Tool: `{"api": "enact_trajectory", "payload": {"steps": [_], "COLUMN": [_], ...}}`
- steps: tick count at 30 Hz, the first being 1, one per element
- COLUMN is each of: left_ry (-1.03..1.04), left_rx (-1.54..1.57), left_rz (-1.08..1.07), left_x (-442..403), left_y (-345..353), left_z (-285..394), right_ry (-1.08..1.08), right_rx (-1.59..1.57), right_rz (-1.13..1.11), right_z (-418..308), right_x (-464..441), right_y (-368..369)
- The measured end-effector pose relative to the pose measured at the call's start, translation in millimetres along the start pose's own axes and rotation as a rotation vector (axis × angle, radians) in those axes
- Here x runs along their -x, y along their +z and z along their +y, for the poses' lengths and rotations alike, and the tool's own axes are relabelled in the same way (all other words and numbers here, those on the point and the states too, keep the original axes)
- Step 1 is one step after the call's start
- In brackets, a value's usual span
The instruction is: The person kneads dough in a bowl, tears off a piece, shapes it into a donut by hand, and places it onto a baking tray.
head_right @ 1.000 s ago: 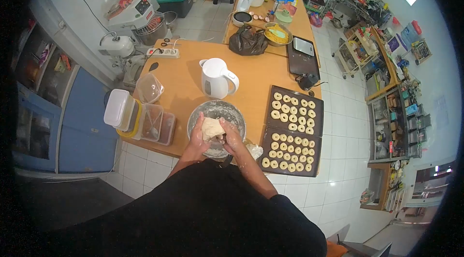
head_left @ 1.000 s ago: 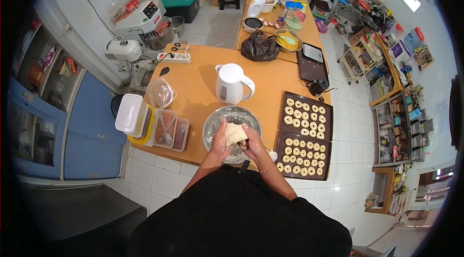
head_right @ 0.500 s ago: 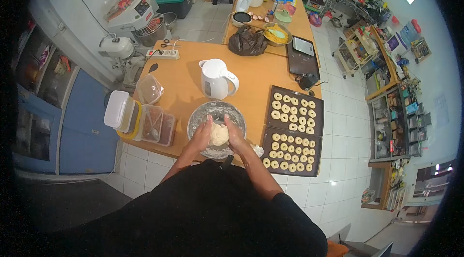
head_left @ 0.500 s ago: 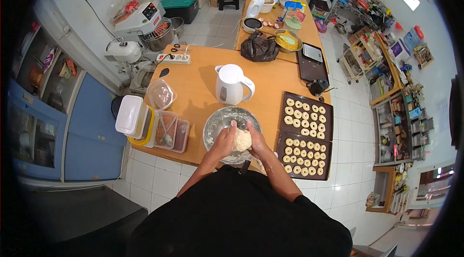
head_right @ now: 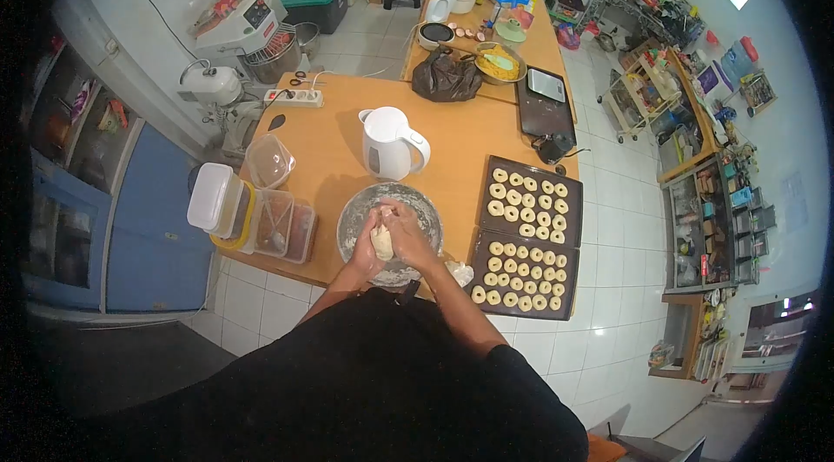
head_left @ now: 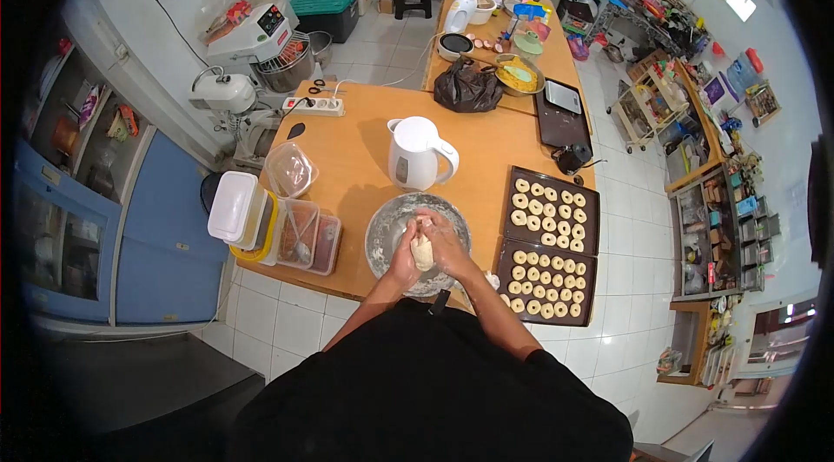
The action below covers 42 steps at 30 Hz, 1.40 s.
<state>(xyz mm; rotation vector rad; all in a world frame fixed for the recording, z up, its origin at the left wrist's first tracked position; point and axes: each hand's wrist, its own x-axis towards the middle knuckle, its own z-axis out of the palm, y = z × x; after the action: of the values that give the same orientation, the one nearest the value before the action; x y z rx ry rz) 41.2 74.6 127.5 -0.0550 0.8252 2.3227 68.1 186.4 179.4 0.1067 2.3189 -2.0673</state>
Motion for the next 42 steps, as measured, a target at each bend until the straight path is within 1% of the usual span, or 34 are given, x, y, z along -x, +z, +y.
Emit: {"api": "enact_trajectory", "payload": {"steps": [2,3,5,6,8,9,11,12,14,15,17,20,21,23,24,26,27,28,29,30,32,34,36,37,38,39,40,42], "left_ry": [-0.031,-0.035,0.019,0.02,-0.056,-0.06,-0.089,-0.082,-0.038,-0.037,-0.026,-0.038,-0.039,-0.114,-0.115,0.007,0.004,-0.034,-0.07,-0.068,0.022,0.016,0.015,-0.021,-0.058,-0.058,-0.08,-0.104], "left_rx": [0.056,0.055,0.04,0.04,0.099,0.098,0.052,0.053,-0.095,-0.094,-0.015,0.039,0.039,0.038,0.036,0.088,0.086,0.0,-0.085,-0.085,-0.109,-0.058,-0.006,0.054,0.114,0.115,0.129,0.141], "left_rz": [-0.088,-0.087,-0.134,-0.136,-0.096,-0.097,0.037,0.037,0.198,0.201,0.374,0.311,0.31,0.276,0.274,0.384,0.384,0.35,0.315,0.316,0.329,0.347,0.369,0.308,0.247,0.248,0.239,0.229], "left_x": [4.3,7.6,11.3,10.6,9.2,3.1,-10.1,-10.1,-8.9,-8.6,-8.1,-10.5,-8.9,-4.7,-8.8,-19.6,-15.6,-8.8,-4.7,-4.7,-6.2,-7.5,-6.9,-7.4,-8.2,-7.2,-5.6,-1.7], "left_y": [5.4,9.6,20.5,20.0,15.0,5.4,-15.3,-12.4,-7.9,-7.5,-7.2,-18.9,-16.6,-11.6,-11.7,-13.0,-8.8,-1.0,4.6,1.6,-3.2,4.6,3.5,-3.7,-9.9,-7.5,-5.3,-4.1], "left_z": [3.2,4.4,6.0,3.4,-2.0,-7.4,-17.4,-13.5,-5.0,-1.4,6.3,4.6,6.4,8.9,3.8,-11.3,-8.1,-2.1,2.7,1.6,-0.7,2.2,3.7,2.8,0.6,1.7,2.2,4.3], "right_ry": [-0.095,-0.092,0.043,0.042,-0.029,-0.027,-0.344,-0.35,-0.141,-0.14,-0.075,-0.051,-0.051,-0.001,-0.001,-0.006,0.007,0.008,0.006,0.003,0.04,0.083,-0.081,-0.082,0.034,0.151,0.154,0.308], "right_rx": [0.297,0.295,0.683,0.684,0.818,0.818,0.629,0.628,0.034,0.034,-0.109,-0.134,-0.134,-0.059,-0.059,0.262,0.396,0.395,0.458,0.521,0.573,0.626,0.255,0.257,-0.059,-0.374,-0.375,-0.743], "right_rz": [0.246,0.247,0.39,0.391,0.54,0.543,0.679,0.675,0.572,0.569,0.474,0.454,0.456,0.337,0.34,0.184,0.218,0.219,0.232,0.243,0.214,0.19,0.239,0.235,0.166,0.096,0.097,0.138], "right_z": [8.7,11.5,15.8,16.5,18.0,22.4,35.1,40.3,51.3,48.2,42.2,43.6,40.1,34.0,24.6,3.3,0.9,-3.9,-9.6,-12.4,-8.1,4.9,28.3,38.7,49.1,46.3,43.9,35.1], "right_x": [2.0,1.9,0.5,0.3,0.7,0.6,-2.8,-4.8,-4.6,-1.3,8.0,13.3,15.4,21.2,24.5,32.2,34.0,35.0,35.0,34.7,33.0,29.7,21.0,17.2,14.2,13.5,15.0,17.0], "right_y": [5.1,5.5,4.1,3.3,3.4,3.4,3.5,2.8,-2.0,-7.0,-17.5,-18.1,-15.8,-6.7,-1.0,12.1,17.5,19.7,21.0,22.2,24.3,22.8,20.9,19.8,19.0,19.4,20.0,20.8]}}
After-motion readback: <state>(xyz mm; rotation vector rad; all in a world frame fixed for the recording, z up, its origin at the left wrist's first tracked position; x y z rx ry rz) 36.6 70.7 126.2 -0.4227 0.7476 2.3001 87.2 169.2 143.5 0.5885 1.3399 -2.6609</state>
